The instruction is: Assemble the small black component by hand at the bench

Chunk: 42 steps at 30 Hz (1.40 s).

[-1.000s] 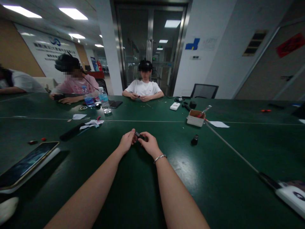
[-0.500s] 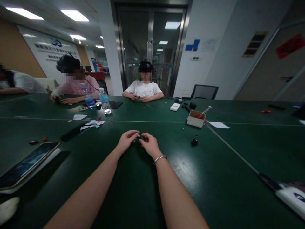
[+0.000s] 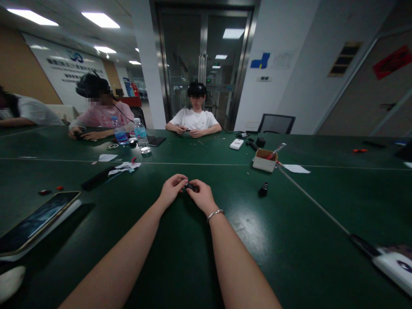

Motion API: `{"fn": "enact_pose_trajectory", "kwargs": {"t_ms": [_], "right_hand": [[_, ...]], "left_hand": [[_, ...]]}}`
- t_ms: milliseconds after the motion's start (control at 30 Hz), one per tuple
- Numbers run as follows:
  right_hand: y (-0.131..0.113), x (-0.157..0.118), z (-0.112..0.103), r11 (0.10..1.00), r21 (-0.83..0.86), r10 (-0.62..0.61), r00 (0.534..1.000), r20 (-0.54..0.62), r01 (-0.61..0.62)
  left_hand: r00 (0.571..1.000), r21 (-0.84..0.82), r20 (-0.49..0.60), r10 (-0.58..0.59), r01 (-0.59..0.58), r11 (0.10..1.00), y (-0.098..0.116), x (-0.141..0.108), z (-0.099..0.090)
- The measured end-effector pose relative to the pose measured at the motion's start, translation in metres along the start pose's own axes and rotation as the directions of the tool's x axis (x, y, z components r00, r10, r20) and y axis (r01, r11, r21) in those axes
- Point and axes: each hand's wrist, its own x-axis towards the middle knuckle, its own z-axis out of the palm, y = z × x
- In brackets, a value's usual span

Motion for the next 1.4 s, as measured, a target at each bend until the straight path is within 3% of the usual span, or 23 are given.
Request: {"fn": "enact_pose_trajectory", "kwargs": {"t_ms": [267, 433, 600, 1067, 1400], "right_hand": [[0.001, 0.001, 0.002, 0.999, -0.042, -0.022, 1.000, -0.012, 0.021], [-0.002, -0.001, 0.000, 0.997, -0.068, -0.031, 0.999, -0.039, 0.028], [-0.002, -0.001, -0.001, 0.998, -0.049, -0.031, 0.999, -0.044, 0.029], [0.002, 0.001, -0.001, 0.972, -0.220, -0.096, 0.993, -0.067, 0.080], [0.002, 0.001, -0.001, 0.970, -0.236, -0.075, 0.995, -0.073, 0.056]], "left_hand": [[0.997, 0.174, -0.075, -0.028, 0.041, 0.984, 0.001, 0.000, -0.001], [0.998, 0.086, -0.048, -0.050, 0.054, 0.995, 0.002, -0.003, -0.001], [0.999, -0.010, 0.023, 0.034, -0.034, 0.999, 0.001, -0.003, -0.001], [1.000, 0.143, 0.007, 0.013, -0.014, 0.990, -0.004, -0.001, 0.000], [0.996, -0.060, 0.083, 0.014, -0.009, 0.998, 0.008, -0.006, 0.000]]}}
